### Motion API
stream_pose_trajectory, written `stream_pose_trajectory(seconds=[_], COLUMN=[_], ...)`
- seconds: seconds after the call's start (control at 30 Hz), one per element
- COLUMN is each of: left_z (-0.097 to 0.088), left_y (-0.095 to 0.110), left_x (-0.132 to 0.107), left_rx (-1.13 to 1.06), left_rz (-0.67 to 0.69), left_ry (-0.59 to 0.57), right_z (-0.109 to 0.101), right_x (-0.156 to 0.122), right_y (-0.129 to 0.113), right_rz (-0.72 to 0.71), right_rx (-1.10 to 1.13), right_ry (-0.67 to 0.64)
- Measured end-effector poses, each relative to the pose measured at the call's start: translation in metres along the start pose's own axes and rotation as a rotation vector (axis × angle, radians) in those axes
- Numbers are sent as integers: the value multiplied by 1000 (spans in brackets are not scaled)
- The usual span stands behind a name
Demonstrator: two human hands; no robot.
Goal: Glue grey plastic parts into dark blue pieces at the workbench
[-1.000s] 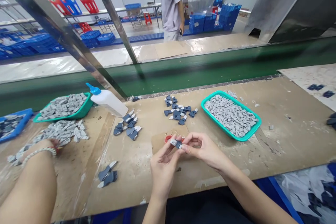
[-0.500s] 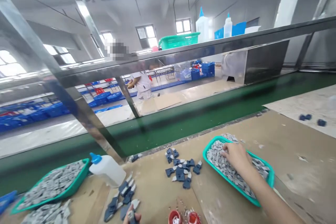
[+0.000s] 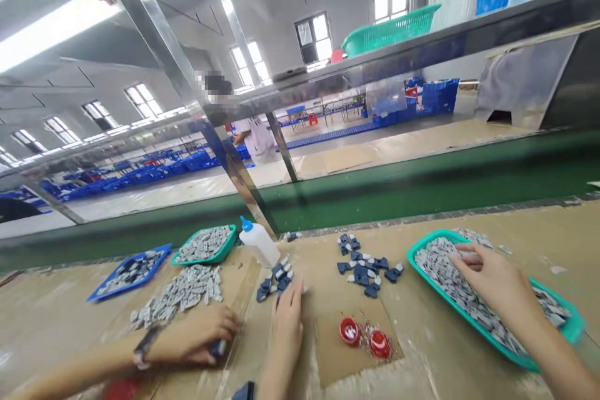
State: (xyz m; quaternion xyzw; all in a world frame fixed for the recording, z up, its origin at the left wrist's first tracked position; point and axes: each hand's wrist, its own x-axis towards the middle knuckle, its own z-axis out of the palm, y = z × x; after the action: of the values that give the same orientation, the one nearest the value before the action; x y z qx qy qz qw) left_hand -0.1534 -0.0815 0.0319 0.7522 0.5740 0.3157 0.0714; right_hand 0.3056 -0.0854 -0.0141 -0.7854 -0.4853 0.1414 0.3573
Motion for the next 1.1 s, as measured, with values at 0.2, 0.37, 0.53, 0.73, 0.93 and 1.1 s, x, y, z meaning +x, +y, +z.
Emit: stream_pose_trajectory(seconds=[0.2, 0.37, 0.53, 0.73, 0.93, 1.1], left_z=[76, 105, 143, 147, 105, 72], left_y=[26, 42, 64, 63, 56, 67], left_x=[50, 106, 143, 146, 113, 69], left_rx=[49, -19, -105, -394, -833, -1123], left_rz=[-8, -5, -203, -418, -503, -520], left_ry=[-63, -216, -300, -376, -305, -246], right_z=[-14, -7, 2, 19, 43, 55], right_x=[-44, -73, -94, -113, -122, -122], right_y=[-16, -27, -45, -58, -70, -72], right_rz=[34, 48, 64, 163, 275, 227], right_rx=[331, 558, 615, 757, 749, 746], right_ry=[-195, -320, -382, -512, -634, -653])
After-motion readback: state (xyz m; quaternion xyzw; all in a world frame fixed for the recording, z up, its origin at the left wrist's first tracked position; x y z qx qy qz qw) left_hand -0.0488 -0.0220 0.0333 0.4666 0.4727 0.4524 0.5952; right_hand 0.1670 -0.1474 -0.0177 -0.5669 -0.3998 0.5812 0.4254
